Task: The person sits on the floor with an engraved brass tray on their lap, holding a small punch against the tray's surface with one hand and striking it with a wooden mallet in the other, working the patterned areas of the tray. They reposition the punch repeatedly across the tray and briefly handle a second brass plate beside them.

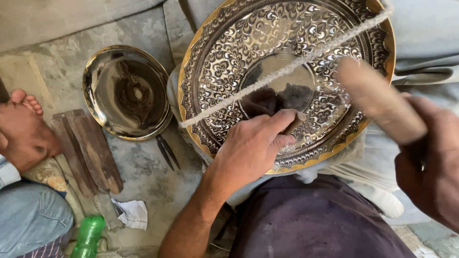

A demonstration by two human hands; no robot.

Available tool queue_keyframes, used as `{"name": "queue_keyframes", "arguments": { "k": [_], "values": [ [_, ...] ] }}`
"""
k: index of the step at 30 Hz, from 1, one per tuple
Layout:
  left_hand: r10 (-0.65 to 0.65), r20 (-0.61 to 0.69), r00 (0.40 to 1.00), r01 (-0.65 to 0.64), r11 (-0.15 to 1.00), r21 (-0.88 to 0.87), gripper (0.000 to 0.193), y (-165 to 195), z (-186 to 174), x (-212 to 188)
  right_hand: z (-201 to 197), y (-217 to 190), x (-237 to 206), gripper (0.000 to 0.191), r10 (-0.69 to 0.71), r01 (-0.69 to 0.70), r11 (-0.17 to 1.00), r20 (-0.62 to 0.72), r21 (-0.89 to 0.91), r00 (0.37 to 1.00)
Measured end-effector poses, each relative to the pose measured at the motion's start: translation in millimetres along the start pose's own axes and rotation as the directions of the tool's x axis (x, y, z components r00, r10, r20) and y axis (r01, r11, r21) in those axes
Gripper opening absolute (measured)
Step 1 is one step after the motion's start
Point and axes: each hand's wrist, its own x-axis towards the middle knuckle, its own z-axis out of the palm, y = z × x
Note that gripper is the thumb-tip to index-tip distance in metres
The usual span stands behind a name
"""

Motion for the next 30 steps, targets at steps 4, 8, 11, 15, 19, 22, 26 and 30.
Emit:
{"name": "queue_keyframes", "arguments": {
  "k": [4, 8, 11, 15, 19, 22, 26, 30],
  "values": [
    [0.038, -0.148, 0.988, -0.044, 0.998, -0.035, 0.036, 3.8, 1.3, -8.8, -11.0, -2.6, 15.3, 0.067, 0.076, -0.072, 0.996, 0.082, -0.042, 0.994],
    [0.009, -0.21, 0.978, -0.034, 0.993, -0.113, 0.035, 1.2, -0.6, -9.9, -9.4, 5.7, 27.8, 0.066, -0.067, 0.065, 0.97, 0.002, 0.233, 0.998],
    [-0.061, -0.18, 0.982, 0.041, 0.993, -0.112, 0.035, 1.1, 1.3, -11.8, -8.8, 13.7, 27.6, 0.066, -0.007, -0.001, 0.99, 0.053, 0.142, 0.999],
    [0.013, -0.184, 0.983, -0.03, 0.996, -0.09, 0.035, -1.0, 5.8, -9.5, -8.7, 13.7, 25.1, 0.066, -0.006, -0.001, 0.991, 0.052, 0.137, 0.999],
    [-0.021, -0.054, 0.998, 0.015, 0.995, -0.098, 0.033, -5.4, 4.0, -2.2, -7.4, 13.9, 23.9, 0.063, -0.078, 0.091, 0.988, 0.107, -0.123, 0.991],
    [0.038, -0.057, 0.998, -0.041, 0.998, -0.052, 0.034, -5.4, -2.5, 0.9, -3.2, 27.2, 18.4, 0.067, -0.015, 0.016, 1.0, 0.053, -0.012, 0.998],
    [0.082, -0.04, 0.996, -0.084, 0.996, -0.034, 0.036, -3.0, -8.2, 3.8, 15.1, 56.7, 2.9, 0.057, 0.085, -0.092, 0.89, 0.036, 0.447, 0.996],
    [0.082, -0.04, 0.996, -0.084, 0.995, -0.058, 0.036, -2.9, -7.3, 5.0, 42.5, 67.7, -7.0, 0.055, 0.258, -0.343, 0.766, 0.228, 0.544, 0.939]
  ]
}}
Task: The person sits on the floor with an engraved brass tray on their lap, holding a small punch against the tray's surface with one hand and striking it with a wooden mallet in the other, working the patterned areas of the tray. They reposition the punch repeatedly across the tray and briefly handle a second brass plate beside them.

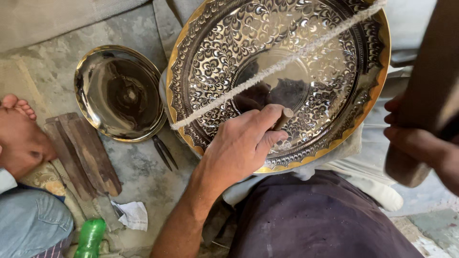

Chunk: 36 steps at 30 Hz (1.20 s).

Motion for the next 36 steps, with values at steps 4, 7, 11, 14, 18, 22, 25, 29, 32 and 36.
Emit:
{"name": "queue_keyframes", "arguments": {
  "k": [4, 7, 11, 14, 18, 22, 25, 29, 32, 36],
  "values": [
    [0.027, -0.01, 1.0, -0.027, 1.0, -0.003, 0.036, -4.0, 0.0, 0.3, 3.3, -9.6, -2.4, 0.057, -0.182, 0.173, 0.963, -0.029, -0.205, 0.983],
    [-0.02, 0.022, 1.0, 0.02, 1.0, -0.003, 0.036, -5.1, -0.7, -1.0, -0.1, -28.3, -2.0, 0.059, -0.207, 0.2, 0.926, 0.012, -0.32, 0.978],
    [0.026, 0.002, 1.0, -0.026, 1.0, 0.004, 0.036, -5.5, -1.0, 0.9, 0.6, -44.9, 3.3, 0.061, -0.238, 0.225, 0.945, -0.028, -0.239, 0.971],
    [0.021, 0.006, 1.0, -0.022, 1.0, 0.008, 0.036, -5.8, -1.9, 1.8, 1.6, -47.8, 5.2, 0.065, -0.136, 0.131, 0.965, -0.009, -0.227, 0.991],
    [-0.004, 0.035, 0.999, 0.004, 1.0, 0.012, 0.037, -6.1, -1.7, 3.0, 2.3, -43.3, 4.4, 0.063, 0.007, -0.007, 1.0, 0.006, -0.018, 1.0],
    [0.0, 0.039, 0.999, -0.002, 0.998, 0.063, 0.039, -5.8, -1.6, 4.1, 1.3, -35.9, 1.6, 0.064, 0.019, -0.006, 0.921, 0.028, -0.388, 0.999],
    [-0.007, 0.041, 0.999, 0.006, 1.0, 0.023, 0.037, -4.6, -3.2, 4.0, 2.7, -28.8, 2.4, 0.055, 0.176, -0.184, 0.974, 0.071, 0.132, 0.982],
    [0.006, 0.032, 0.999, -0.007, 0.999, 0.036, 0.037, -3.3, -3.9, 5.4, -0.4, -26.3, 3.3, 0.064, -0.23, 0.216, 0.912, 0.001, -0.349, 0.973],
    [0.0, 0.031, 1.0, -0.001, 1.0, 0.02, 0.038, -2.1, -3.9, 6.0, -2.3, -35.8, 3.1, 0.069, -0.152, 0.151, 0.988, 0.022, 0.02, 0.988],
    [0.003, 0.037, 0.999, -0.003, 1.0, 0.025, 0.039, -1.2, -3.9, 6.5, -1.1, -54.9, 2.8, 0.078, -0.223, 0.222, 0.968, 0.004, -0.121, 0.975]
  ]
}}
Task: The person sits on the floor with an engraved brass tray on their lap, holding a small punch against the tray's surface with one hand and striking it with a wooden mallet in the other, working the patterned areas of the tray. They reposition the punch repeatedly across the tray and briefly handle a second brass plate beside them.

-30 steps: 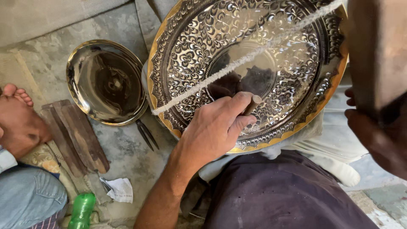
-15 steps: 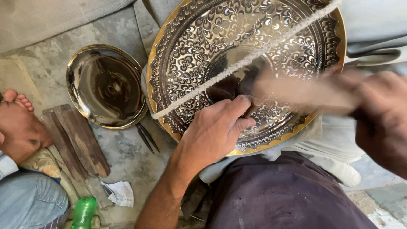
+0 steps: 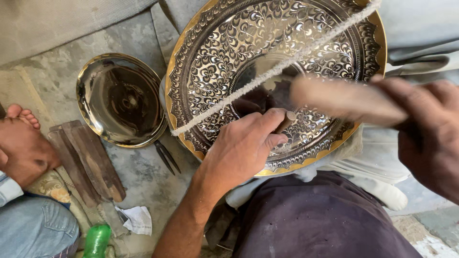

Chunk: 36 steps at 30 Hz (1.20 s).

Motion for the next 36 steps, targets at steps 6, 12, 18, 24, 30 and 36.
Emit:
{"name": "queue_keyframes", "arguments": {
  "k": [6, 12, 18, 24, 30, 36],
  "values": [
    [-0.026, 0.015, 1.0, 0.026, 0.999, 0.028, 0.038, 0.8, -0.2, 0.6, -0.4, -4.7, -0.9, 0.077, -0.001, -0.006, 0.988, -0.05, -0.152, 0.999],
    [-0.056, 0.04, 0.998, 0.053, 0.997, 0.058, 0.035, 1.6, -1.7, 2.0, 3.4, 8.2, -10.7, 0.074, 0.173, -0.173, 0.985, -0.042, 0.0, 0.984],
    [-0.063, 0.035, 0.997, 0.061, 0.997, 0.051, 0.034, 1.7, -1.2, 1.3, 10.2, 5.8, -18.2, 0.066, 0.043, -0.054, 0.991, -0.096, -0.122, 0.994],
    [-0.005, -0.021, 1.0, 0.005, 1.0, 0.028, 0.036, 1.1, 1.1, -6.3, 3.9, 0.4, -15.2, 0.064, -0.02, 0.003, 0.97, -0.069, -0.243, 0.997],
    [0.01, -0.065, 0.998, -0.008, 1.0, 0.028, 0.038, 1.6, 2.7, -8.6, 16.3, 23.5, -15.1, 0.056, 0.305, -0.301, 0.95, -0.051, 0.078, 0.951],
    [0.062, 0.004, 0.998, -0.062, 0.997, 0.053, 0.035, 1.7, -3.8, -2.7, 12.8, 56.9, -32.9, 0.054, 0.296, -0.294, 0.955, -0.049, 0.051, 0.954]
  ]
}}
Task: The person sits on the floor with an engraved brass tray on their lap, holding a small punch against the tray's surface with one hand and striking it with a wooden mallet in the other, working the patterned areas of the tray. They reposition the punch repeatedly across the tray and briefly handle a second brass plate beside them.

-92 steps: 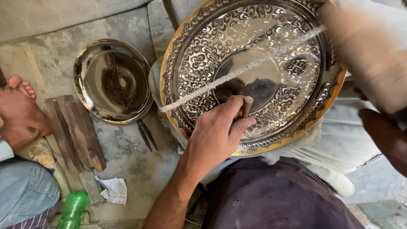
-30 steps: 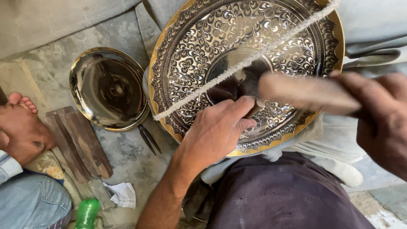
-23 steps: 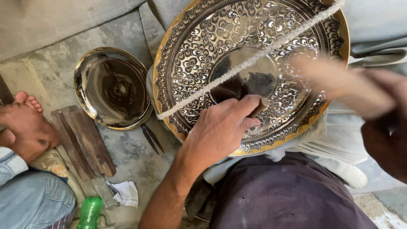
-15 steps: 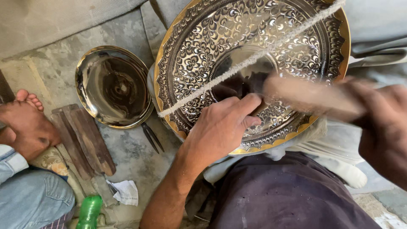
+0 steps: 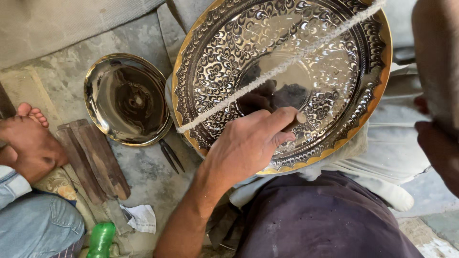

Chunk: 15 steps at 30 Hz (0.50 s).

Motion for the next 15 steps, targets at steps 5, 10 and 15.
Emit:
{"name": "queue_keyframes", "arguments": {
  "k": [5, 10, 15],
  "values": [
    [0.019, 0.125, 0.992, -0.019, 1.0, -0.004, 0.033, -7.1, 0.7, 13.7, 6.8, -7.8, -8.2, 0.053, 0.265, -0.264, 0.935, 0.028, 0.239, 0.964],
    [0.067, 0.144, 0.987, -0.075, 0.996, 0.049, 0.031, -12.2, 3.2, 17.3, 6.6, -37.8, -18.0, 0.064, -0.075, 0.06, 0.906, -0.021, -0.419, 0.997],
    [0.052, 0.164, 0.985, -0.054, 0.999, 0.006, 0.032, -15.4, 4.0, 14.6, 10.2, -56.1, -22.6, 0.064, -0.16, 0.12, 0.85, -0.034, -0.513, 0.987]
  ]
}}
